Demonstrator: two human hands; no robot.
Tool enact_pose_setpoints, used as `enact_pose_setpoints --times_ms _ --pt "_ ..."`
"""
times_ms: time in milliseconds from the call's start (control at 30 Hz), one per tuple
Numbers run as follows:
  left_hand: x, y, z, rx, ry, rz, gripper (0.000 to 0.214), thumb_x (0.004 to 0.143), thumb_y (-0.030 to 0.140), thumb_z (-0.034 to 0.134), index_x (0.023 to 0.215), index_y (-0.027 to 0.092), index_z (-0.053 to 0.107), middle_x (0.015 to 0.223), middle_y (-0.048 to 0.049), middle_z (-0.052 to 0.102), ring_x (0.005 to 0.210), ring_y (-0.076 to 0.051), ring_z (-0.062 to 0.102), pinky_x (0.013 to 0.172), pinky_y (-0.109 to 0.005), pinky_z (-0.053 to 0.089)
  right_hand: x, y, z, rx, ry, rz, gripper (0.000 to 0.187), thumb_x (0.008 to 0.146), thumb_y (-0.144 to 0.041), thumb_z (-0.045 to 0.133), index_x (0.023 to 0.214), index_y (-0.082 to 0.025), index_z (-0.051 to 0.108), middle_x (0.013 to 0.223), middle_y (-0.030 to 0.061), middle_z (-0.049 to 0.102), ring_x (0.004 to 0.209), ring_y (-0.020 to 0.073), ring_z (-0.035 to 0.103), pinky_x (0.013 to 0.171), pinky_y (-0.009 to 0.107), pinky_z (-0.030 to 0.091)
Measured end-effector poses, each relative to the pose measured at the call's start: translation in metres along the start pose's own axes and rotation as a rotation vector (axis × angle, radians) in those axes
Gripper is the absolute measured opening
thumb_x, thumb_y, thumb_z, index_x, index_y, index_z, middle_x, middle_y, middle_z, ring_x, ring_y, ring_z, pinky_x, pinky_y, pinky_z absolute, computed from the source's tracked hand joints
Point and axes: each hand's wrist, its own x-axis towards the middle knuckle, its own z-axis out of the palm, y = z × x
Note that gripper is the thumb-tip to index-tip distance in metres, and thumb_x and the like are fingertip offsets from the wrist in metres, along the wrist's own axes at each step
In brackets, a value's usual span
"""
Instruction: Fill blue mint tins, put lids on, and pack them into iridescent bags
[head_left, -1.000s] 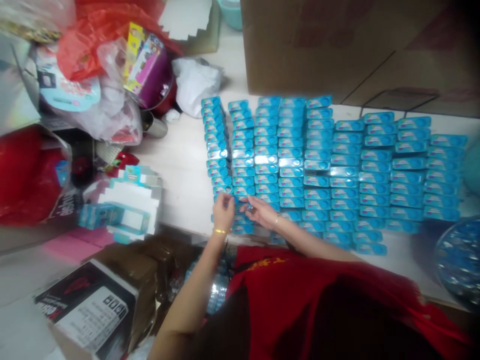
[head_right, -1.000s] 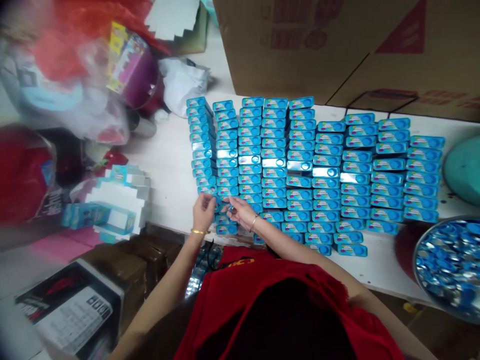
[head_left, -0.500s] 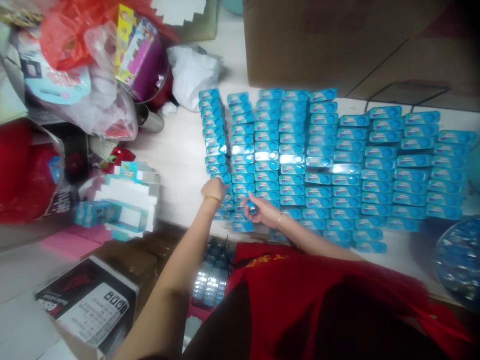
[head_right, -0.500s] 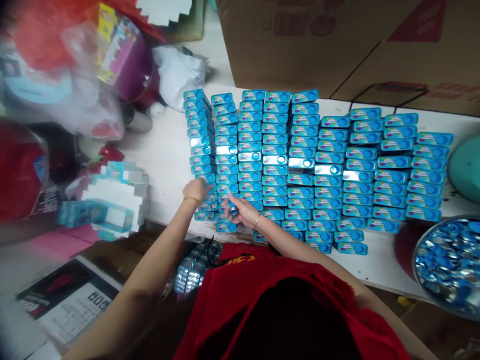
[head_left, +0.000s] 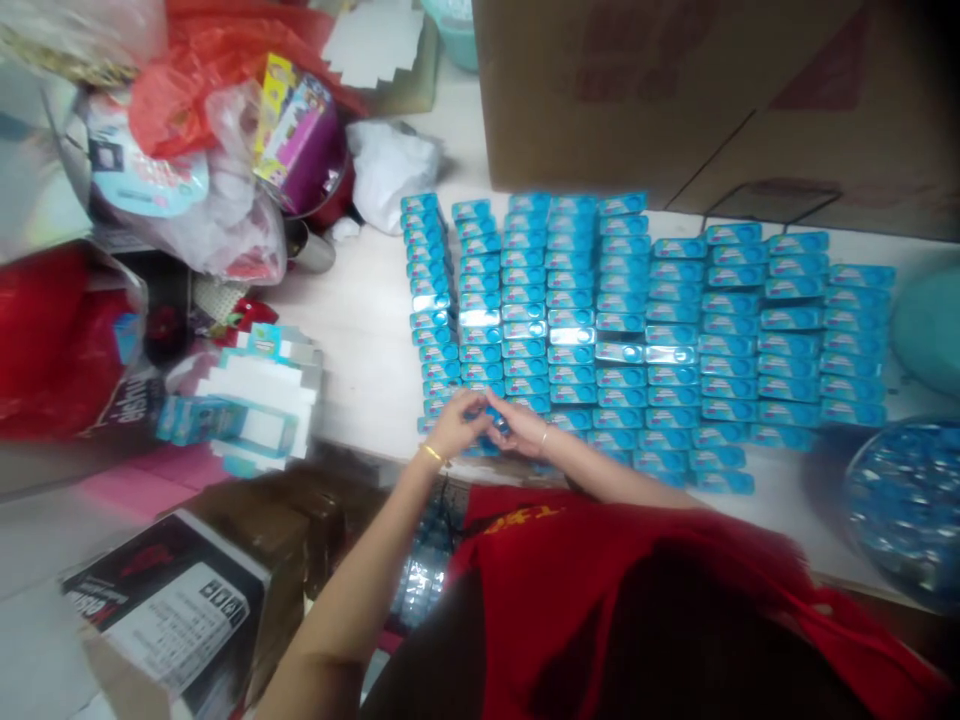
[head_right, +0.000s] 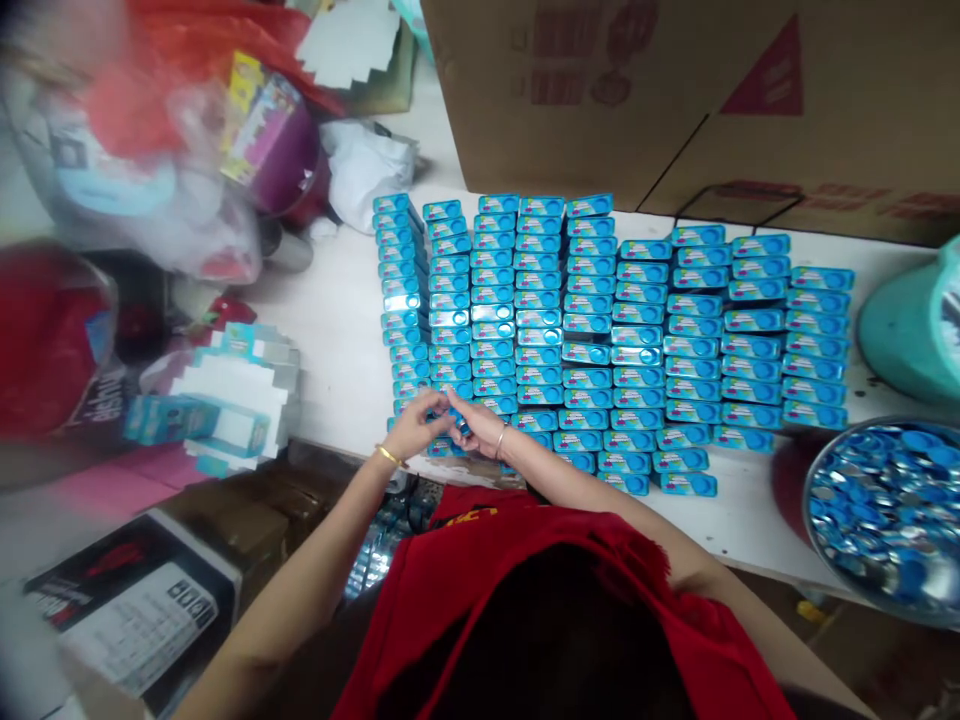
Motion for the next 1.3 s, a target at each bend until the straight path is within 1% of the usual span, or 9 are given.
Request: enact_pose_setpoints --times_ms 133,267,500,667,800,900,1000,1167,1300 --pt "-0.013 -0.011 0.011 -0.075 0.145 -0.21 0.011 0.079 0.027 0.056 0.075 0.017 0.058 0.07 0.0004 0.058 0.069 -0.013 0.056 0.069 -0.025 0.046 -0.002 0.01 0.005 0.032 -0.032 0.059 0.041 0.085 -0.057 0.053 0.078 -0.017 0.056 0.046 -0.0046 0.046 0.038 0.0074 0.039 0.034 0.017 0.02" --pt "0.016 -0.025 -0.016 0.257 0.288 -0.502 0.014 0.079 0.032 0.058 0.08 0.018 0.06 0.075 -0.003 0.065 0.073 -0.017 0.061 0.072 -0.027 0.046 -0.01 0.006 0.004 0.134 -0.06 0.008 0.017 0.085 -0.028 0.055 0.097 -0.016 0.059 0.062 -0.0029 0.053 0.05 0.0084 0.049 0.041 0.018 0.033" --pt "0.058 -0.029 -0.035 0.681 -0.059 -0.722 0.039 0.074 0.054 0.063 0.086 0.017 0.068 0.104 -0.0176 0.069 0.098 -0.031 0.065 0.077 -0.035 0.048 -0.01 0.009 0.0 -0.06 -0.044 -0.081 0.042 0.08 -0.05 0.064 0.108 -0.021 0.052 0.069 -0.0031 0.053 0.054 0.0092 0.047 0.043 0.019 0.027" --pt "0.058 -0.026 -0.039 0.723 -0.068 -0.726 0.044 0.073 0.057 0.063 0.089 0.016 0.068 0.107 -0.0195 0.068 0.099 -0.033 0.065 0.077 -0.036 0.049 -0.008 0.008 0.001 -0.711 0.129 -0.451 0.054 0.072 -0.047 0.072 0.114 -0.022 0.049 0.081 -0.0019 0.056 0.069 0.0131 0.052 0.062 0.025 0.041" --pt "0.035 -0.023 -0.029 0.457 0.012 -0.552 0.035 0.076 0.051 0.061 0.075 0.016 0.063 0.087 -0.0134 0.07 0.087 -0.026 0.065 0.073 -0.031 0.047 -0.012 0.005 -0.001 -1.209 0.242 -0.603 0.063 0.078 -0.043 0.068 0.132 -0.021 0.041 0.1 0.0066 0.061 0.084 0.0212 0.059 0.073 0.033 0.045" --pt "0.005 -0.021 -0.005 -0.063 -0.059 -0.353 0.028 0.074 0.045 0.062 0.072 0.017 0.058 0.069 -0.002 0.064 0.066 -0.015 0.059 0.063 -0.025 0.045 -0.013 0.009 -0.001 -1.366 0.27 -0.635 0.063 0.083 -0.036 0.064 0.137 -0.019 0.036 0.106 0.0104 0.063 0.096 0.025 0.059 0.079 0.036 0.046" --pt "-0.02 -0.021 0.019 -0.285 -0.082 -0.355 0.022 0.068 0.035 0.065 0.065 0.018 0.053 0.059 0.0036 0.055 0.056 -0.01 0.051 0.057 -0.022 0.042 -0.012 0.015 0.004 -1.45 0.223 -0.613 0.058 0.083 -0.022 0.06 0.137 -0.018 0.037 0.113 0.0135 0.061 0.105 0.0257 0.057 0.084 0.037 0.045" --pt "-0.024 -0.029 0.014 -0.125 0.188 -0.456 0.013 0.071 0.027 0.06 0.069 0.018 0.052 0.063 0.003 0.056 0.06 -0.012 0.053 0.06 -0.023 0.042 -0.007 0.024 0.007 -1.198 0.235 -0.666 0.063 0.077 -0.031 0.069 0.131 -0.016 0.041 0.106 0.0118 0.061 0.094 0.0234 0.058 0.081 0.038 0.046" --pt "-0.004 -0.035 -0.011 0.265 0.232 -0.579 0.012 0.074 0.03 0.062 0.076 0.019 0.057 0.08 -0.0037 0.066 0.079 -0.018 0.062 0.071 -0.027 0.045 -0.01 0.022 0.002 -0.671 0.331 -0.411 0.045 0.078 -0.05 0.061 0.109 -0.02 0.049 0.07 -0.0031 0.054 0.062 0.0148 0.054 0.06 0.028 0.044"
